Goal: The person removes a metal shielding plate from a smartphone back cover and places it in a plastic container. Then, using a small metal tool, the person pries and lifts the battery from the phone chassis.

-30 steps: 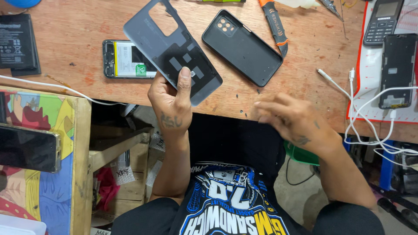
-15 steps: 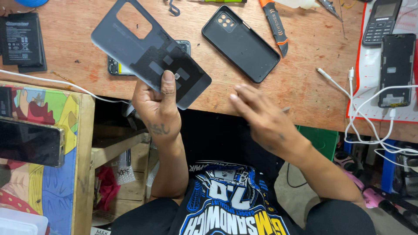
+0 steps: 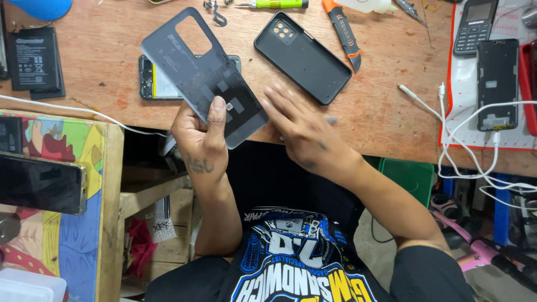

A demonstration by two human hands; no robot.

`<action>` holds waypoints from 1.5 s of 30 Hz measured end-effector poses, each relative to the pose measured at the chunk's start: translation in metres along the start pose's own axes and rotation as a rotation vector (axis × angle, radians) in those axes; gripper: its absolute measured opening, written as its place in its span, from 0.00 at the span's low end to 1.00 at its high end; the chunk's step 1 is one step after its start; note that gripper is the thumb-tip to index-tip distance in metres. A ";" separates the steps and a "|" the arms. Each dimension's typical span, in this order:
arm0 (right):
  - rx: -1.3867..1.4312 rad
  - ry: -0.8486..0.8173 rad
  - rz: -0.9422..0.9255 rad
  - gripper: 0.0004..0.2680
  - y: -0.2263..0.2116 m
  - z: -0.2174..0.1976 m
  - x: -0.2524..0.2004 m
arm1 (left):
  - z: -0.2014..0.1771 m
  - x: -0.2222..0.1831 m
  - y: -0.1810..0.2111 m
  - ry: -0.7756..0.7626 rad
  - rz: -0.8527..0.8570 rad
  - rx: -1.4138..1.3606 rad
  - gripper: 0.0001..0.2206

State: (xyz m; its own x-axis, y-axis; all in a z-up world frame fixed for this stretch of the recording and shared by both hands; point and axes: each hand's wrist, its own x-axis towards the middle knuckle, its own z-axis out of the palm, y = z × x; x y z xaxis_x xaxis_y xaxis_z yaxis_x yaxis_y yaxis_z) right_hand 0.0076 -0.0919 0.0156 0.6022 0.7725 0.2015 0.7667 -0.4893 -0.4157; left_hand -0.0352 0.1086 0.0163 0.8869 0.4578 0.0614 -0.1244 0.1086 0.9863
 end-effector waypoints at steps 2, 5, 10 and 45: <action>-0.102 0.003 -0.047 0.22 -0.003 0.004 0.019 | -0.004 0.000 0.001 -0.020 -0.041 -0.003 0.08; -0.016 -0.134 -0.124 0.22 -0.015 -0.019 0.017 | -0.007 0.002 0.002 -0.076 -0.088 -0.011 0.09; 0.383 -0.172 0.236 0.16 -0.007 -0.071 -0.020 | -0.008 0.005 -0.003 -0.147 -0.104 0.128 0.10; -0.243 0.433 0.278 0.13 0.028 -0.067 -0.093 | 0.003 0.020 0.008 0.016 0.084 -0.108 0.08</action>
State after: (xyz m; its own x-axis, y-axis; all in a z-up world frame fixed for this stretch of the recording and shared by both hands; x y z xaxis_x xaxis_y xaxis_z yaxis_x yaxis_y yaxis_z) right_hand -0.0118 -0.2052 0.0446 0.7860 0.3897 0.4800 0.5643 -0.7694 -0.2994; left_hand -0.0170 0.1155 0.0257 0.8642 0.4833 0.1399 -0.2458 0.1630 0.9555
